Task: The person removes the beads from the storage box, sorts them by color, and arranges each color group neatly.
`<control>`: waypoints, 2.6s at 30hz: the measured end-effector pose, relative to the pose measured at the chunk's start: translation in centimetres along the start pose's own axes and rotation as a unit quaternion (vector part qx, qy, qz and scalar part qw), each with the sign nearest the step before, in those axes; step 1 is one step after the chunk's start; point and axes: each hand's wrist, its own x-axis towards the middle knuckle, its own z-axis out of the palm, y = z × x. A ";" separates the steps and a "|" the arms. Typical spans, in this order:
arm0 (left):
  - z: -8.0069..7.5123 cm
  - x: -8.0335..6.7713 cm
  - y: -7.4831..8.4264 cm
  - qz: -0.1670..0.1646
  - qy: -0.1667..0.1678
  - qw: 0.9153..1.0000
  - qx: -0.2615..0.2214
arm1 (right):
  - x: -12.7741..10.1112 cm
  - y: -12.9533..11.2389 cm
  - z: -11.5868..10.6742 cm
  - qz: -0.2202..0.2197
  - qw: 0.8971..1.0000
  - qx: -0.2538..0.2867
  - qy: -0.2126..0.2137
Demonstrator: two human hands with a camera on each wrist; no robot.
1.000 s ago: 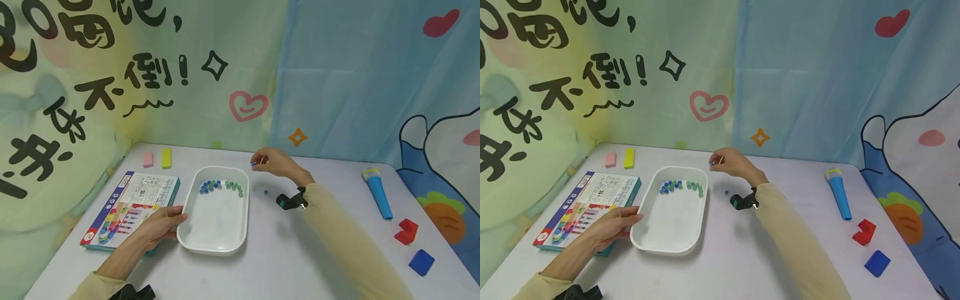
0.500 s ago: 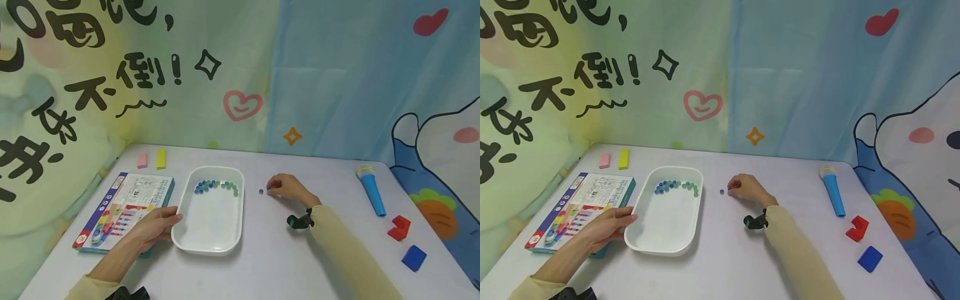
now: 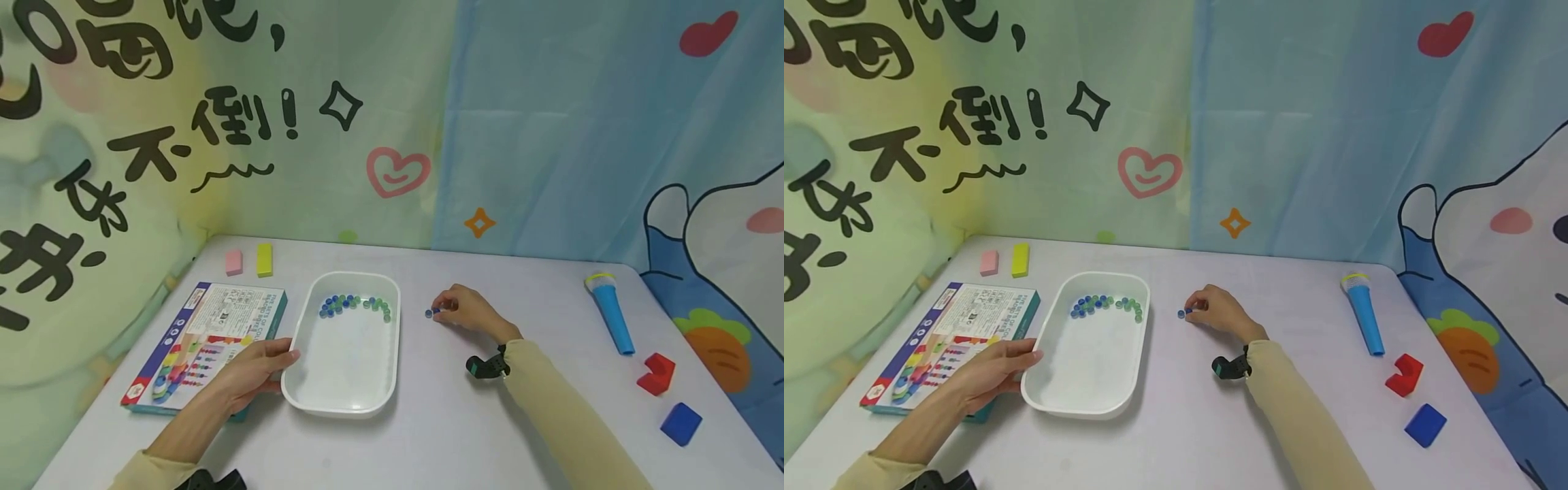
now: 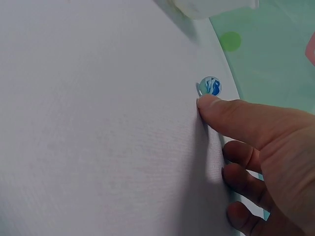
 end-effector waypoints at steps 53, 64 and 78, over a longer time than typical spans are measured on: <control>-0.1 0.2 -0.3 -0.011 0.007 1.000 -0.006 | 8.1 -16.2 4.7 -0.008 0.979 -0.162 -0.123; -0.1 0.2 -0.3 0.002 -0.002 1.000 -0.010 | 7.5 -16.1 5.5 -0.042 0.974 -0.201 -0.101; -0.2 0.1 -0.2 0.006 -0.019 1.000 -0.012 | 7.4 -17.5 7.0 -0.073 0.977 -0.164 -0.113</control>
